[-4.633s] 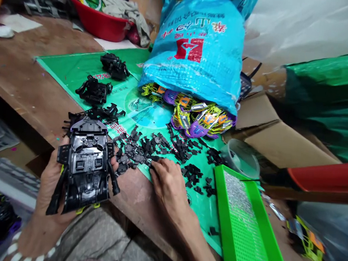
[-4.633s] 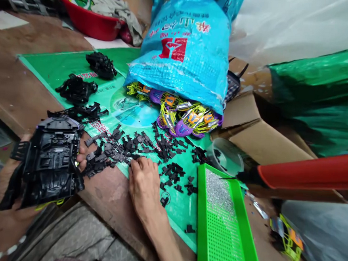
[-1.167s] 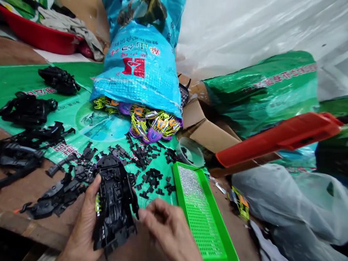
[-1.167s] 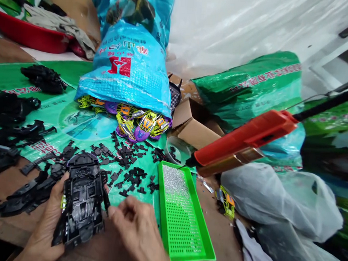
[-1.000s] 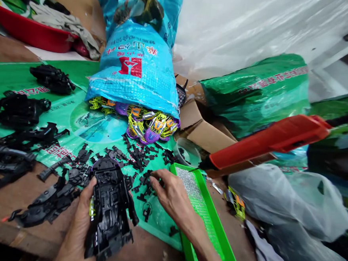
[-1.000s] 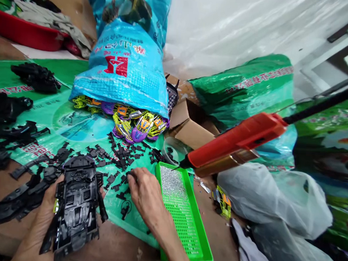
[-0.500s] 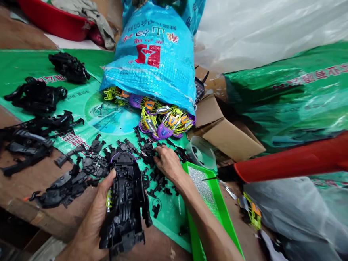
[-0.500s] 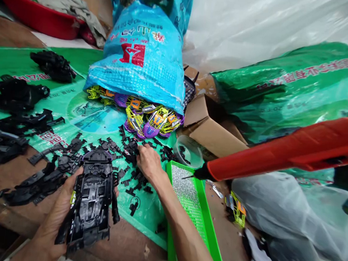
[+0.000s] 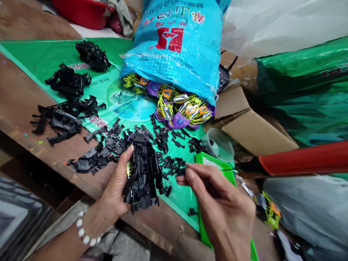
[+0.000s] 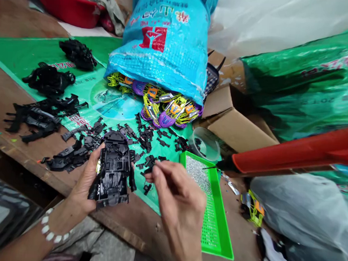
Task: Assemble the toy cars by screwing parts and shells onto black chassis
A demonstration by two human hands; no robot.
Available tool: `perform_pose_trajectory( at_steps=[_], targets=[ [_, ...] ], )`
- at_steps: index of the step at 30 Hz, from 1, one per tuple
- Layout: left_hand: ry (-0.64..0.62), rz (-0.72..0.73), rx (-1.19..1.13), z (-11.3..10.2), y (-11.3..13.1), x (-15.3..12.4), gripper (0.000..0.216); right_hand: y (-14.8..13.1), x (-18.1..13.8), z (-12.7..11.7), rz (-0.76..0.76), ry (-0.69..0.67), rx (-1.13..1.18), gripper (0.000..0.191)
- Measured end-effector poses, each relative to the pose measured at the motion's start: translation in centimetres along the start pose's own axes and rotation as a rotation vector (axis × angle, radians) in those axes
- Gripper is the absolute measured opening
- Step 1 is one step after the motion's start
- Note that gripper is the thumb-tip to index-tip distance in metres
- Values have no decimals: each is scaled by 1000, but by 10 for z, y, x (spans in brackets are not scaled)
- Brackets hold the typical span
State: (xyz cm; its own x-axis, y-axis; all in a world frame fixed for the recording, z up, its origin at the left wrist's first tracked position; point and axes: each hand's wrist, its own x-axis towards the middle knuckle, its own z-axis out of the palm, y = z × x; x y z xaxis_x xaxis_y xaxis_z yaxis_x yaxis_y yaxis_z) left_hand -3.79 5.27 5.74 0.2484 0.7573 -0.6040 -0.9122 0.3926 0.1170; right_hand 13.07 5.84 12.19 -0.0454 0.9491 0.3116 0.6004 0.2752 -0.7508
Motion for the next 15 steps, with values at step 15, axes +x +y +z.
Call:
perform_pose_trajectory(
  at_steps=[15],
  targets=[
    [-28,34,-2,8,-4,-8,41,-7,-56,36,-390,-123,-153,25]
  ],
)
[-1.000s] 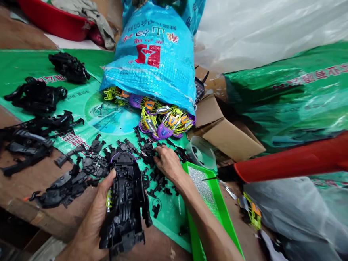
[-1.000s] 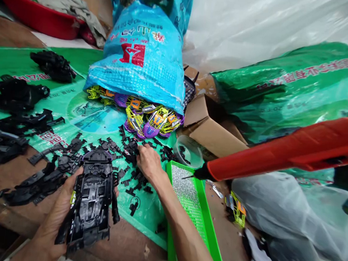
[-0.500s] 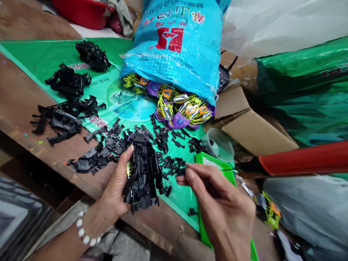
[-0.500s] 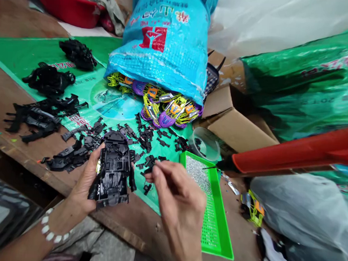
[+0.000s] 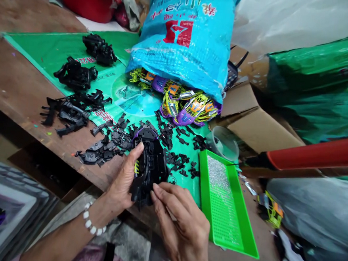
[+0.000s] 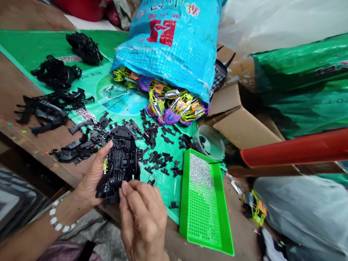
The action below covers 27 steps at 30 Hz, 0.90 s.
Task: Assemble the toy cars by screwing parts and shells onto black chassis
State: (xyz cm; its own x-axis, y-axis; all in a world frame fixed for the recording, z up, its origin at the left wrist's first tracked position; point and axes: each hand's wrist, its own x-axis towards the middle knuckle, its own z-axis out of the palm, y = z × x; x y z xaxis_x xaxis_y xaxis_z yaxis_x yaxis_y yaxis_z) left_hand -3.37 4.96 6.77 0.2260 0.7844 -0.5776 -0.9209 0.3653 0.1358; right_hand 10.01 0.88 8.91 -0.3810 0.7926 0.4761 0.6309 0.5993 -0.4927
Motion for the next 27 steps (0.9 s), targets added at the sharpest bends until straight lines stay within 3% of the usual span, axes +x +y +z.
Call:
perform_pose_trajectory(
  at_steps=[7,20,27],
  targets=[
    [-53,-132,-25,-2,-1,-1,48,-2,-2,1,-24,-9,-68,28],
    [-57,-12,33,-10,0,-1,41,-8,4,-7,-62,-214,-144,27],
    [-32,-69,87,-11,1,-1,46,-8,20,-11,-55,-333,-144,21]
  ],
)
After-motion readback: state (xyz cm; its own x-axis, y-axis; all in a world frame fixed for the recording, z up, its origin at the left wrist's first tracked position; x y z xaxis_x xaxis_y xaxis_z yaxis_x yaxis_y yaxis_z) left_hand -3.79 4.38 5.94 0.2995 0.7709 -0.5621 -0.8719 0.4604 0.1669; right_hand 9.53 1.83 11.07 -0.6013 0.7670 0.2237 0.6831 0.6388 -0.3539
